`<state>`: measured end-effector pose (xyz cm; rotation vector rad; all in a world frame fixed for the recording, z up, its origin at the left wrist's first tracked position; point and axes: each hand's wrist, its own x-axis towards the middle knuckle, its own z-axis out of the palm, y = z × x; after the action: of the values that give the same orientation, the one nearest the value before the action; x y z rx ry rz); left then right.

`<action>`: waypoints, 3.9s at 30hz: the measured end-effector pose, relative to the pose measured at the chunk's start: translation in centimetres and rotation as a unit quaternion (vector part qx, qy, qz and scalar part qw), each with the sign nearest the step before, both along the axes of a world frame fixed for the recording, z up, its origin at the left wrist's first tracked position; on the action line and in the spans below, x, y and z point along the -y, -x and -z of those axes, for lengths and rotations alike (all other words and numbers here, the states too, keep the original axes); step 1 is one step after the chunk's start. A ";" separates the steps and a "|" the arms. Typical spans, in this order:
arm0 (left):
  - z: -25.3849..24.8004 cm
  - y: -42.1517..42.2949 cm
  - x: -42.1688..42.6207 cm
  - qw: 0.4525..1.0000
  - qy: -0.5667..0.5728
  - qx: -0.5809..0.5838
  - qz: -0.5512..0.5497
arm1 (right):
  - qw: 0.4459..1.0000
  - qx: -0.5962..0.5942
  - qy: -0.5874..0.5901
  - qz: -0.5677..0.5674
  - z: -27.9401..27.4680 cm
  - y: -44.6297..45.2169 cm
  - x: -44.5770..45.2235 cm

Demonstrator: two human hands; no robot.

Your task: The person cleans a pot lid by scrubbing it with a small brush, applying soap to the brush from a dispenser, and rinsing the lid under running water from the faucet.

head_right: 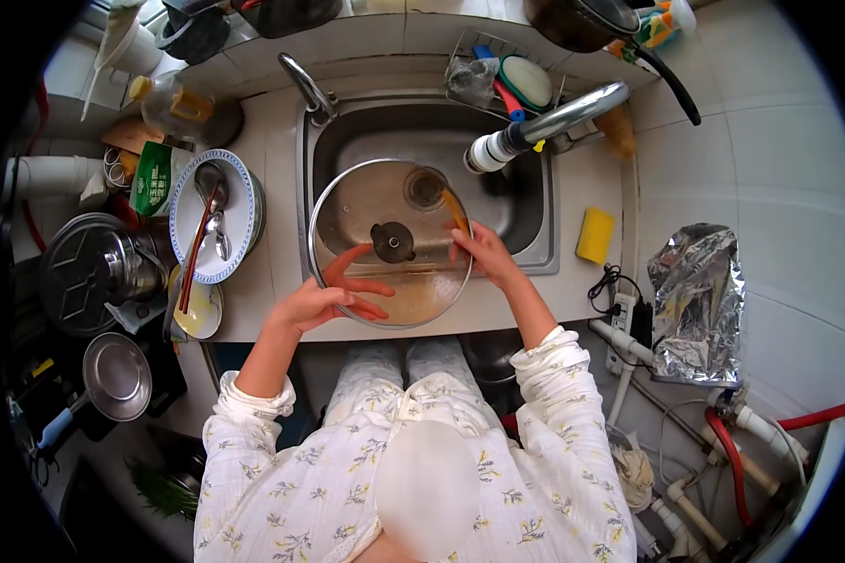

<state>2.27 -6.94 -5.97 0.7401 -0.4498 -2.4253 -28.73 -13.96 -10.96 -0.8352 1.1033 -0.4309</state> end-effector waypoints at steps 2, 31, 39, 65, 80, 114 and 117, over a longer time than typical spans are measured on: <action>-0.1 1.4 -0.8 0.998 -0.014 0.039 -0.045 | 0.974 -0.164 0.154 0.016 4.0 0.8 -0.2; -1.2 10.5 -5.0 0.918 0.028 0.182 -0.351 | 0.783 -0.446 0.422 -0.099 0.1 -2.7 0.6; -0.6 11.2 -5.6 0.936 0.053 0.163 -0.308 | 0.797 -0.420 0.428 -0.073 -0.1 -2.2 1.5; 0.0 11.7 -5.3 0.930 0.072 0.162 -0.321 | 0.763 -0.439 0.465 -0.100 -0.3 -3.8 4.2; 1.0 12.0 -2.9 0.893 0.056 0.200 -0.398 | 0.814 -0.476 0.300 -0.141 -2.6 -0.1 -0.3; -1.6 5.5 -4.8 0.933 -0.017 0.187 -0.306 | 0.962 0.241 -0.099 0.086 -7.7 -1.5 -4.5; -1.9 6.0 -4.4 0.936 -0.029 0.188 -0.296 | 0.959 0.248 -0.104 0.086 -8.0 -0.8 -4.1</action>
<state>-3.73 -2.56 -4.07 1.1802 -0.2468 -1.7422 -27.92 -9.82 -3.00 -0.4121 0.7374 -0.6197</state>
